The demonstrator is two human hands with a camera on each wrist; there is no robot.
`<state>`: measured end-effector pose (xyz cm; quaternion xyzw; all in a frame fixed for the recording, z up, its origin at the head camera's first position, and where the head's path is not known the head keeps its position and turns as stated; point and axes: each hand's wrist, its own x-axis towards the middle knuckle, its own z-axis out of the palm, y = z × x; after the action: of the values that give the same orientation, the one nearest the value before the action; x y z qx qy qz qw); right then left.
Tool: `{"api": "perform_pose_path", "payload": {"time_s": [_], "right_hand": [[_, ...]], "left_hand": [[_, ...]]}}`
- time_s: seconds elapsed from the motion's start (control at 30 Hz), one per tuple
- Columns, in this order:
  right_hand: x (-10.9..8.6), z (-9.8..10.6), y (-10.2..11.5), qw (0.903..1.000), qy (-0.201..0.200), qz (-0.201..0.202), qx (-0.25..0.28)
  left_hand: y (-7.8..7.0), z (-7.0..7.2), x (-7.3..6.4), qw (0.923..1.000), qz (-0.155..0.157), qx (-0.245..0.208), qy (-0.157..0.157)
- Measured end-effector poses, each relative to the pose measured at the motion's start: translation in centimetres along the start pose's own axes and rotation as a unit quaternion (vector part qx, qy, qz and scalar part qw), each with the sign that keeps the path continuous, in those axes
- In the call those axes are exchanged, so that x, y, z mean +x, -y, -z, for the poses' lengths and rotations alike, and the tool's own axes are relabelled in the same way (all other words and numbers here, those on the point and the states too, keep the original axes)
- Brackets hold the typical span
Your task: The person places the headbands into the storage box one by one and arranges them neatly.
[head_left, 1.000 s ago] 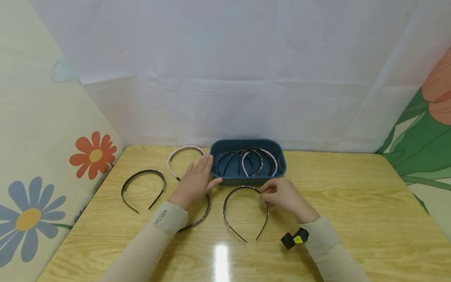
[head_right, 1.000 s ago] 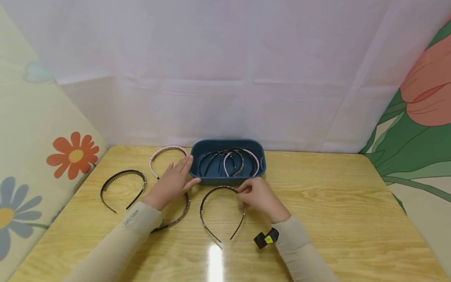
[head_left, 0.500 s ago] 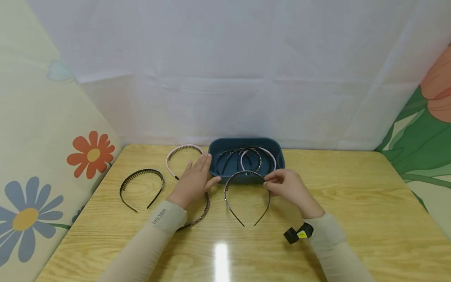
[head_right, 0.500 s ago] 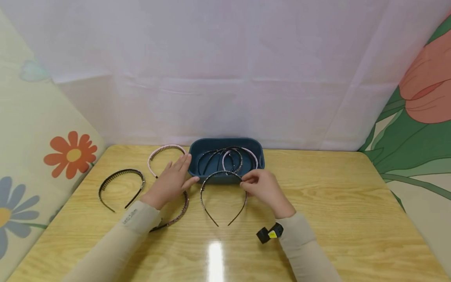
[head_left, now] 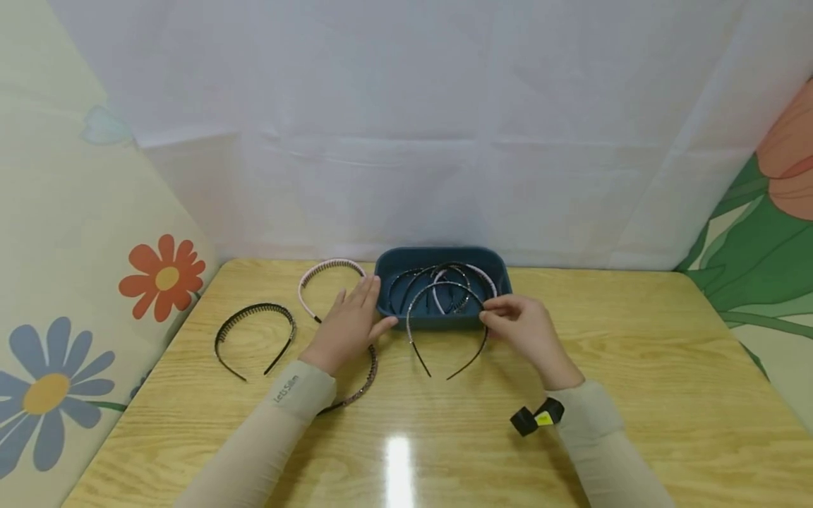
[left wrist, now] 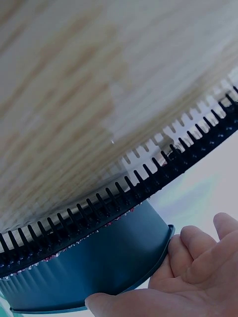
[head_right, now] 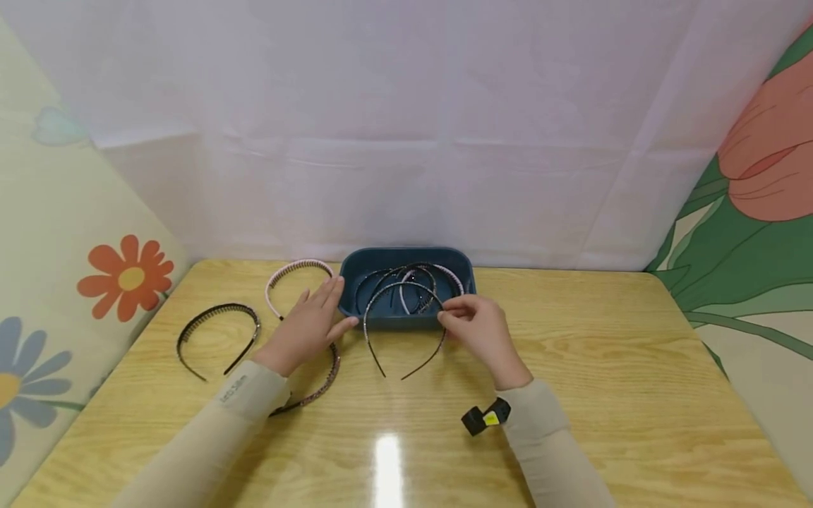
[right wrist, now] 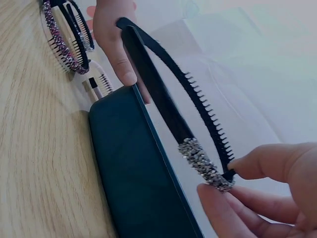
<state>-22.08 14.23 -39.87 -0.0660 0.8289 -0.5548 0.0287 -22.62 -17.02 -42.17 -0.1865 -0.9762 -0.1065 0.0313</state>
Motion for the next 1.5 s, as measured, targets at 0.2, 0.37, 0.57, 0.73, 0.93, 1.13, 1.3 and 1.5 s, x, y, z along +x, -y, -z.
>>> {"api": "perform_pose_path", "payload": {"time_s": [0.2, 0.37, 0.57, 0.73, 0.93, 1.13, 1.3, 1.5], "right_hand": [[0.3, -0.4, -0.2, 0.9978, -0.033, 0.000, 0.058], [0.6, -0.5, -0.2, 0.9945, -0.053, 0.001, 0.090], [1.3, -0.4, 0.2, 0.9914, -0.074, 0.014, 0.107], [2.1, -0.6, 0.5, 0.9894, -0.084, 0.019, 0.117], [3.2, -1.1, 0.9, 0.9848, -0.106, 0.040, 0.132], [3.9, -1.9, 1.2, 0.9813, -0.123, 0.047, 0.141], [4.6, -2.5, 1.1, 0.9795, -0.142, 0.046, 0.135], [5.3, -3.1, 0.9, 0.9777, -0.156, 0.054, 0.130]], "left_hand": [[0.0, -0.1, 0.0, 1.0000, -0.001, 0.003, 0.001], [-0.1, 0.0, -0.1, 1.0000, -0.002, 0.001, -0.001], [-0.2, 0.1, 0.0, 1.0000, -0.003, -0.001, -0.008], [-0.2, 0.1, -0.1, 1.0000, -0.003, 0.001, -0.008], [-0.1, 0.1, 0.0, 1.0000, -0.004, -0.003, -0.007], [-0.1, 0.0, 0.1, 1.0000, -0.004, 0.001, -0.007], [-0.1, 0.0, 0.0, 1.0000, -0.005, 0.001, -0.008], [-0.1, 0.1, 0.0, 1.0000, -0.002, 0.004, -0.006]]}}
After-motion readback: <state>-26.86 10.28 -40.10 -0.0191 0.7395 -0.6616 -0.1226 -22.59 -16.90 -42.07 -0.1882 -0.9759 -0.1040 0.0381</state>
